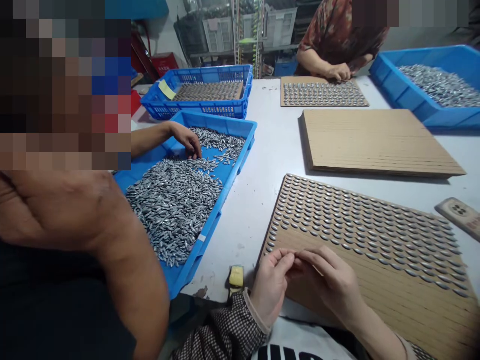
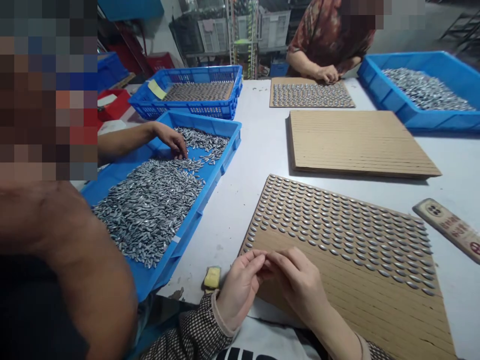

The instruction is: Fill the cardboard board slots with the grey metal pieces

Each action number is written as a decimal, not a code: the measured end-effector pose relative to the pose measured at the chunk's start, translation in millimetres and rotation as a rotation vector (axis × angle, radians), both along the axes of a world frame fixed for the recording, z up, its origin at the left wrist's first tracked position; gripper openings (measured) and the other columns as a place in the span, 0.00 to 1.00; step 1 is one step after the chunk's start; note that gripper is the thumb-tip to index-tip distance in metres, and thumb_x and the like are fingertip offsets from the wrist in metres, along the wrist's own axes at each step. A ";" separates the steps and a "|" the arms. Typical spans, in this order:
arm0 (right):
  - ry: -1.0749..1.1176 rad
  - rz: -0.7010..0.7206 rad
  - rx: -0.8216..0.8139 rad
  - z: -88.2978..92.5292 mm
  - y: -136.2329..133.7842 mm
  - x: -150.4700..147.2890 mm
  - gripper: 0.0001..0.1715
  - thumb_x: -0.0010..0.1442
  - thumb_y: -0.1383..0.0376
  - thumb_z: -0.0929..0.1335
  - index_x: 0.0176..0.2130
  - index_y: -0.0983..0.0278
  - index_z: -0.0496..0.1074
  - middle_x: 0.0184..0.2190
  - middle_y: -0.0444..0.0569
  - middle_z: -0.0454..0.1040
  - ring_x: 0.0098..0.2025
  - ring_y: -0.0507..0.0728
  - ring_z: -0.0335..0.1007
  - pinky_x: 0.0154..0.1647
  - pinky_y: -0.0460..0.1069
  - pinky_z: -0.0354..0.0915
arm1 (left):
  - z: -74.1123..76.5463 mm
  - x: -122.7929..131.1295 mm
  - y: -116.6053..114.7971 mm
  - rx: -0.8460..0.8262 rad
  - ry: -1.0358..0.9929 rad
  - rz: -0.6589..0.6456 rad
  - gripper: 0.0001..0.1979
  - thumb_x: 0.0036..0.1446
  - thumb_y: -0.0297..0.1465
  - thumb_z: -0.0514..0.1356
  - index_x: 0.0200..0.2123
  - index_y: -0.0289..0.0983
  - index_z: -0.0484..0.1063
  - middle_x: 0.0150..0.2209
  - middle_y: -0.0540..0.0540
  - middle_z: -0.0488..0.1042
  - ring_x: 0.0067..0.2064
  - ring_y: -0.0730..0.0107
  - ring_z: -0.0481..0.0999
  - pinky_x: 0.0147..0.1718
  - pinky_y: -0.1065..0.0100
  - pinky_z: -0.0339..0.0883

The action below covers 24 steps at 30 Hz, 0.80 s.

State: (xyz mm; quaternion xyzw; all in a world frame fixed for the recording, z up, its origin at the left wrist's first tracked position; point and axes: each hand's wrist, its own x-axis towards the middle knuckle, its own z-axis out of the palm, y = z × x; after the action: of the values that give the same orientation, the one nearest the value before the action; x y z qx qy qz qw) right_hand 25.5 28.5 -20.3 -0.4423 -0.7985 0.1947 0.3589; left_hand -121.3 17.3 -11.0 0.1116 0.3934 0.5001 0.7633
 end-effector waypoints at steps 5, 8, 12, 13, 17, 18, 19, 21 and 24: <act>-0.083 0.028 0.035 -8.6 -3.5 4.9 0.19 0.64 0.71 0.63 0.53 0.60 0.71 0.39 0.53 0.74 0.40 0.56 0.71 0.38 0.50 0.69 | -2.5 1.4 -0.4 -0.004 -0.041 -0.006 0.08 0.57 0.30 0.61 0.37 0.30 0.75 0.37 0.38 0.77 0.43 0.63 0.75 0.45 0.63 0.67; -0.057 -0.030 0.018 -15.1 3.0 9.9 0.15 0.65 0.71 0.63 0.50 0.62 0.71 0.37 0.51 0.74 0.37 0.54 0.71 0.37 0.48 0.69 | -1.2 0.6 -0.4 -0.025 -0.069 -0.001 0.09 0.58 0.29 0.59 0.40 0.30 0.74 0.41 0.36 0.76 0.46 0.61 0.75 0.48 0.60 0.66; -0.154 -0.123 0.034 -30.4 24.3 10.5 0.08 0.66 0.68 0.63 0.43 0.64 0.70 0.35 0.49 0.74 0.34 0.53 0.71 0.34 0.46 0.68 | 0.7 -0.7 -0.9 -0.121 -0.040 0.084 0.09 0.57 0.28 0.60 0.41 0.34 0.71 0.43 0.39 0.75 0.45 0.63 0.75 0.51 0.57 0.66; -0.196 -0.123 0.043 -34.4 29.9 9.2 0.09 0.67 0.68 0.62 0.43 0.65 0.70 0.35 0.50 0.74 0.35 0.53 0.71 0.35 0.46 0.68 | 0.7 -0.8 -1.6 -0.135 -0.039 0.092 0.08 0.57 0.28 0.60 0.41 0.34 0.71 0.42 0.39 0.75 0.44 0.63 0.75 0.51 0.57 0.66; -0.315 -0.110 0.049 -43.3 44.4 1.2 0.13 0.67 0.69 0.60 0.44 0.65 0.72 0.37 0.52 0.75 0.36 0.54 0.71 0.34 0.46 0.65 | -0.2 -0.2 -6.0 -0.131 -0.052 0.067 0.06 0.57 0.28 0.59 0.39 0.33 0.70 0.40 0.40 0.75 0.42 0.65 0.76 0.49 0.58 0.66; -0.344 -0.106 0.051 -43.4 46.0 -0.3 0.13 0.67 0.70 0.59 0.44 0.66 0.72 0.37 0.52 0.74 0.36 0.54 0.71 0.34 0.46 0.65 | -0.5 0.1 -7.1 -0.129 -0.054 0.063 0.06 0.58 0.28 0.59 0.39 0.33 0.70 0.40 0.40 0.74 0.41 0.65 0.76 0.49 0.58 0.67; -0.373 -0.102 0.054 -42.7 47.0 -1.4 0.13 0.67 0.71 0.59 0.44 0.66 0.72 0.38 0.52 0.74 0.36 0.54 0.70 0.33 0.46 0.64 | -0.8 0.4 -7.9 -0.129 -0.056 0.062 0.06 0.58 0.28 0.58 0.39 0.33 0.70 0.39 0.40 0.74 0.41 0.65 0.75 0.48 0.58 0.67; -0.425 -0.095 0.062 -40.5 48.0 -2.0 0.14 0.66 0.72 0.60 0.43 0.66 0.73 0.37 0.52 0.73 0.35 0.55 0.69 0.32 0.46 0.62 | -1.2 0.9 -8.9 -0.130 -0.056 0.071 0.06 0.57 0.28 0.58 0.39 0.33 0.70 0.39 0.41 0.74 0.40 0.65 0.75 0.47 0.59 0.67; -0.484 -0.093 0.079 -37.5 48.2 -0.5 0.14 0.64 0.72 0.60 0.42 0.67 0.73 0.35 0.53 0.72 0.33 0.54 0.66 0.31 0.46 0.60 | -1.7 1.0 -8.7 -0.139 -0.052 0.079 0.06 0.57 0.27 0.59 0.39 0.33 0.70 0.38 0.41 0.74 0.40 0.66 0.75 0.47 0.60 0.67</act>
State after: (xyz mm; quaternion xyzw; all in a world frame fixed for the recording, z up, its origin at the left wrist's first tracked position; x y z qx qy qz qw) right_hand 25.0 76.8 -57.7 -0.4981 -0.8469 0.0351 0.1830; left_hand -120.3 8.6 -12.7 0.0297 0.4112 0.5040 0.7590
